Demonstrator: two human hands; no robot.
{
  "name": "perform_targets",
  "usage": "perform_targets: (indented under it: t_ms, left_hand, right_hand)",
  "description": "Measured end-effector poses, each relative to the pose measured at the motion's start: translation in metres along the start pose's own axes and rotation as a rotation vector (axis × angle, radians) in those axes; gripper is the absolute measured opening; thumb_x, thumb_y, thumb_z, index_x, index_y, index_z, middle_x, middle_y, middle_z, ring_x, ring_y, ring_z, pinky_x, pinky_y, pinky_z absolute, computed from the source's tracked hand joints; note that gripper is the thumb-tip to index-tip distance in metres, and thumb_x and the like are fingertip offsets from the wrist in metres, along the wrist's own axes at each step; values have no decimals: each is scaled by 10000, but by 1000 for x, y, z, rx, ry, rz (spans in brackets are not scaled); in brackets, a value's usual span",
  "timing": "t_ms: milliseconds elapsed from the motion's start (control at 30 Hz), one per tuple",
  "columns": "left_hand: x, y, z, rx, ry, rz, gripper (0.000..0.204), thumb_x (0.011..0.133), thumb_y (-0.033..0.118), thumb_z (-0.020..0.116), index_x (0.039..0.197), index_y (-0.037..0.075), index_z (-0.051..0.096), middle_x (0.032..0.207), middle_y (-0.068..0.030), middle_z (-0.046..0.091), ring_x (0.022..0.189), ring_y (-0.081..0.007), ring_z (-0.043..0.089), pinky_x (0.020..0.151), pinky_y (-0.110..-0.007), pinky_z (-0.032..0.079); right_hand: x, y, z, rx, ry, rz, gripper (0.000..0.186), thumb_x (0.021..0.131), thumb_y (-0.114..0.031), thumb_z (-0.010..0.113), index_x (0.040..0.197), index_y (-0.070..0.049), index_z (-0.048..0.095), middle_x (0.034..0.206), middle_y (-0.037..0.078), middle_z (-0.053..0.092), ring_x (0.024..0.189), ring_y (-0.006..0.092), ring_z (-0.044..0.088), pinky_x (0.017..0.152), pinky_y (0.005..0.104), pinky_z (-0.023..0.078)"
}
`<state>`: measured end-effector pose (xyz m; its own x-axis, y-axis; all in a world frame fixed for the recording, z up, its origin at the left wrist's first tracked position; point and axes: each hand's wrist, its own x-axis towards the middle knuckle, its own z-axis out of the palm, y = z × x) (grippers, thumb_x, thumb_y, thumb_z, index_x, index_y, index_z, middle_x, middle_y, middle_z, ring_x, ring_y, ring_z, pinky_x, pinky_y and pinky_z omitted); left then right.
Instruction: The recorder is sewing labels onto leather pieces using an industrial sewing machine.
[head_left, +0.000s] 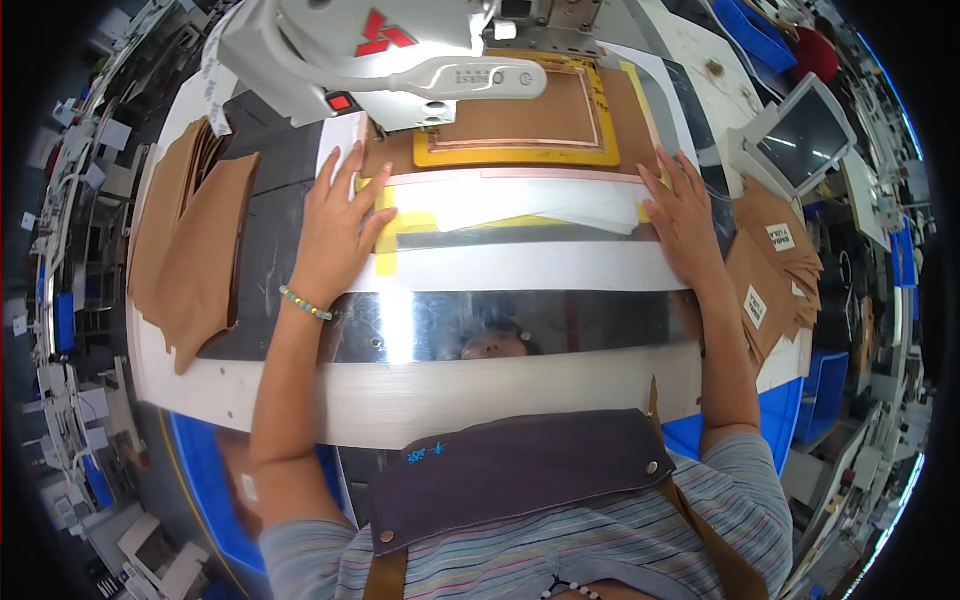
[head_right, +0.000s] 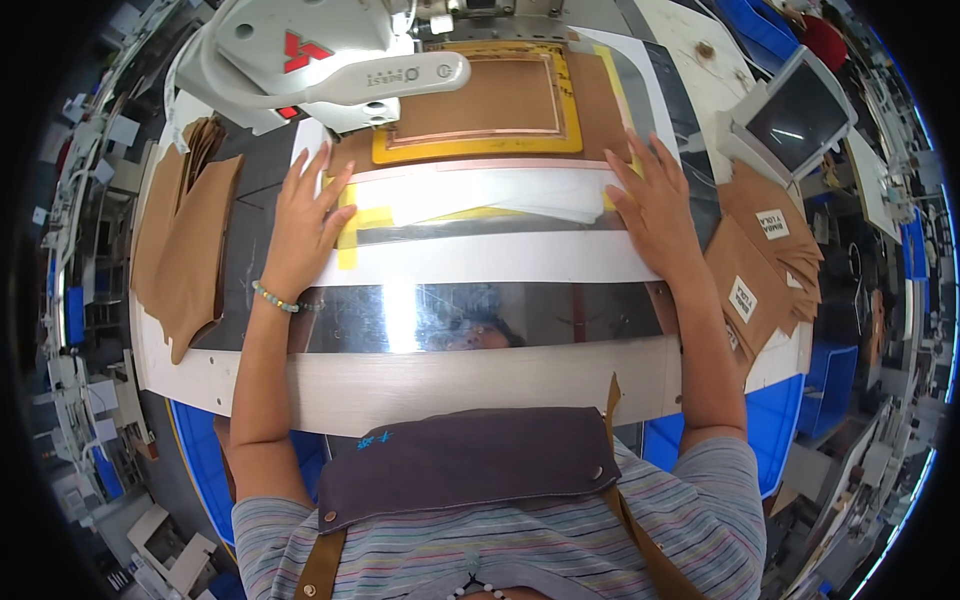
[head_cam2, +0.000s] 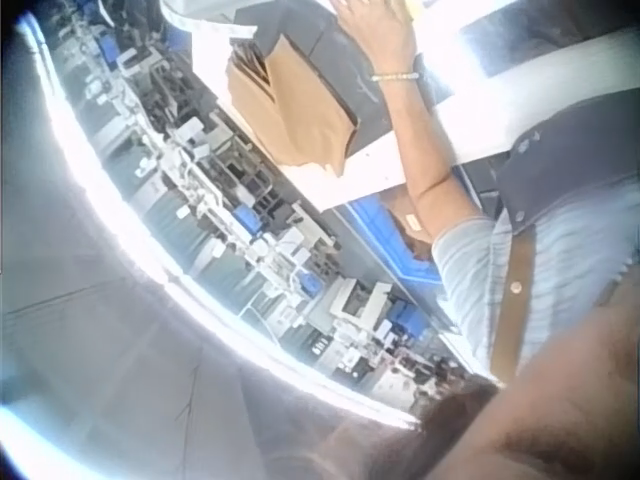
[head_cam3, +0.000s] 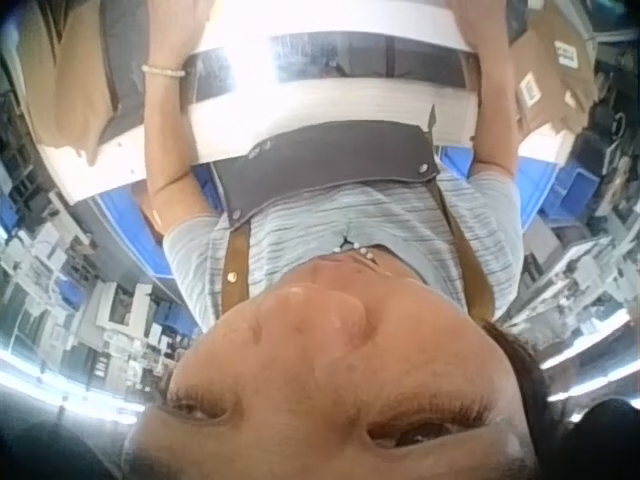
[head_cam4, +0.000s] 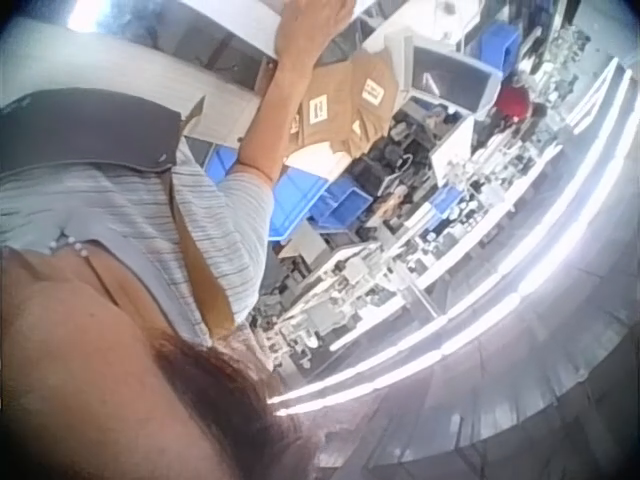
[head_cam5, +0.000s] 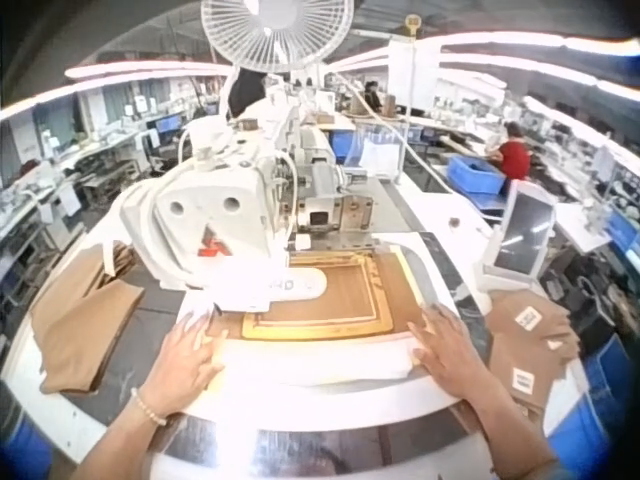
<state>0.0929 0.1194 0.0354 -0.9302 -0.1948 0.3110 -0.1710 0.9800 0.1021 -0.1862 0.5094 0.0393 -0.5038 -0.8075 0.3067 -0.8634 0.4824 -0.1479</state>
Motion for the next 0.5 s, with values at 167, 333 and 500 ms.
perform_targets:
  t_ms: [167,333,500]
  left_hand:
    - [1,2,3,-48,-11,-30,524,1052,416,646,1529,199,633,1699,-169,398,1585,-406,295,1229,-538,321]
    - [2,1,3,-14,-15,-33,512,1042,408,663,1504,186,657,1681,-171,429,1571,-408,332,1224,-522,343]
    - [3,0,3,4,54,-36,487,1020,382,700,1452,156,702,1632,-177,501,1538,-397,407,1207,-496,387]
  right_hand:
    - [-1,0,-2,-16,-41,50,490,1136,-410,497,1503,-120,641,1690,125,430,1601,367,290,1294,503,222]
    - [-3,1,-2,-33,-37,45,496,1136,-414,493,1504,-115,639,1689,125,432,1598,365,297,1291,504,227]
    - [-2,1,-1,5,-25,15,484,1132,-416,498,1507,-147,642,1682,123,444,1591,363,311,1286,506,233]
